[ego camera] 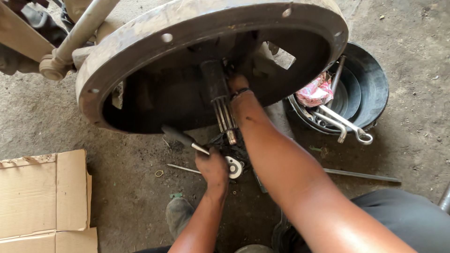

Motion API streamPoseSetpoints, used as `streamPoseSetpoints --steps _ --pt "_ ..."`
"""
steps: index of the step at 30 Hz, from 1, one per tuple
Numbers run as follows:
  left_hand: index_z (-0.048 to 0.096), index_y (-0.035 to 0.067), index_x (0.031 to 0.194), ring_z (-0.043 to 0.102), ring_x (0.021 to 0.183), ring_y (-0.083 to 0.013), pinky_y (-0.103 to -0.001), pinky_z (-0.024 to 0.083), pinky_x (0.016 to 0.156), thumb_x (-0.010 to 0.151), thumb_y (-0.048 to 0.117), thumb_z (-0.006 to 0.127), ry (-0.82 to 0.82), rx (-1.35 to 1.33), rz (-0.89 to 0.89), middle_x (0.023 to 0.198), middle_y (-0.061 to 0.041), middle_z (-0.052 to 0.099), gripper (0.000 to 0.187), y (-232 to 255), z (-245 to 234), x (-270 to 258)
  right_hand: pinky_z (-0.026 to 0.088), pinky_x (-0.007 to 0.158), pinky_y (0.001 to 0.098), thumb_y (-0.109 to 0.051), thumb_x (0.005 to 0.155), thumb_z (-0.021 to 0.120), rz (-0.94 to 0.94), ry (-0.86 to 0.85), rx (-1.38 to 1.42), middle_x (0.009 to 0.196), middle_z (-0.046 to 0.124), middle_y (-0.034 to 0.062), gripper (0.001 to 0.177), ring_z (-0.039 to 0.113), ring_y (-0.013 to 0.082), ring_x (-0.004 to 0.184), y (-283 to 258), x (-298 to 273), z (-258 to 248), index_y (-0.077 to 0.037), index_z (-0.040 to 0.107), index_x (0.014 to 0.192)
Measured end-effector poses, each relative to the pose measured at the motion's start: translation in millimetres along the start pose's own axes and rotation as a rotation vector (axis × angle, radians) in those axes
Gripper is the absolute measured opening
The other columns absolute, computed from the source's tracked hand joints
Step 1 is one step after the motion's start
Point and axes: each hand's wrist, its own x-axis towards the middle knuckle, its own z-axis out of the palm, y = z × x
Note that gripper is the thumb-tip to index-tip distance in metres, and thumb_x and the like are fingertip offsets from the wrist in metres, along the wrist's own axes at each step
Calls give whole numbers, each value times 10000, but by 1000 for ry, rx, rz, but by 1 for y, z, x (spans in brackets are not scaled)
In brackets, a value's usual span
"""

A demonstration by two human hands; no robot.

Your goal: The person uses a T-handle wrench to turn a central shaft on a large circular mechanical assembly. Another person assists by holding the assembly steady. The recorder repeatedly applies torque to the shaft while seated on the floor.

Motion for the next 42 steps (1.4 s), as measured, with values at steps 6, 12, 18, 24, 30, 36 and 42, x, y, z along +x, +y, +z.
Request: streamPoseSetpoints --steps 6,12,18,24,30,36,42 --pt "604 -43 881 597 619 -213 -380 490 593 844 56 588 -35 6 75 699 -112 633 106 -10 -6 6 574 816 488 -435 968 614 362 -90 251 1097 766 181 402 752 360 960 -6 0 12 -120 750 1179" --pt "607 -19 894 577 586 -207 -379 476 559 840 43 568 -56 -20 71 685 -90 616 91 -13 -10 7 570 798 480 -424 956 620 394 9 305 1060 754 169 380 739 349 929 -13 -8 32 -116 738 1144" --pt "620 -30 857 608 583 -193 -371 497 564 849 68 585 -51 51 84 677 -100 648 105 -8 -16 4 565 780 473 -413 944 625 415 39 366 1024 741 158 359 725 338 897 -9 -7 34 -112 727 1110" --pt "613 -38 858 625 596 -206 -369 506 582 843 86 582 -45 64 87 684 -120 657 129 -11 -18 2 561 762 465 -402 933 631 440 52 427 987 729 147 339 711 327 866 -12 -6 35 -108 716 1076" --pt "628 -35 856 618 599 -205 -380 502 583 836 87 586 -54 74 116 683 -111 657 130 -2 -18 8 556 744 457 -392 921 636 484 122 527 950 717 135 320 698 315 834 -23 4 26 -103 705 1042" --pt "617 -44 844 594 580 -223 -393 489 583 840 81 575 -62 111 86 658 -122 634 132 -3 -23 1 552 726 450 -381 909 642 527 146 620 913 705 124 303 684 304 803 -22 -9 29 -99 693 1007" --pt "610 -35 833 595 597 -216 -394 489 603 838 90 576 -60 129 134 660 -119 635 130 1 -26 1 547 708 442 -370 897 648 595 209 861 876 692 113 287 670 293 771 -23 -9 36 -95 682 973"
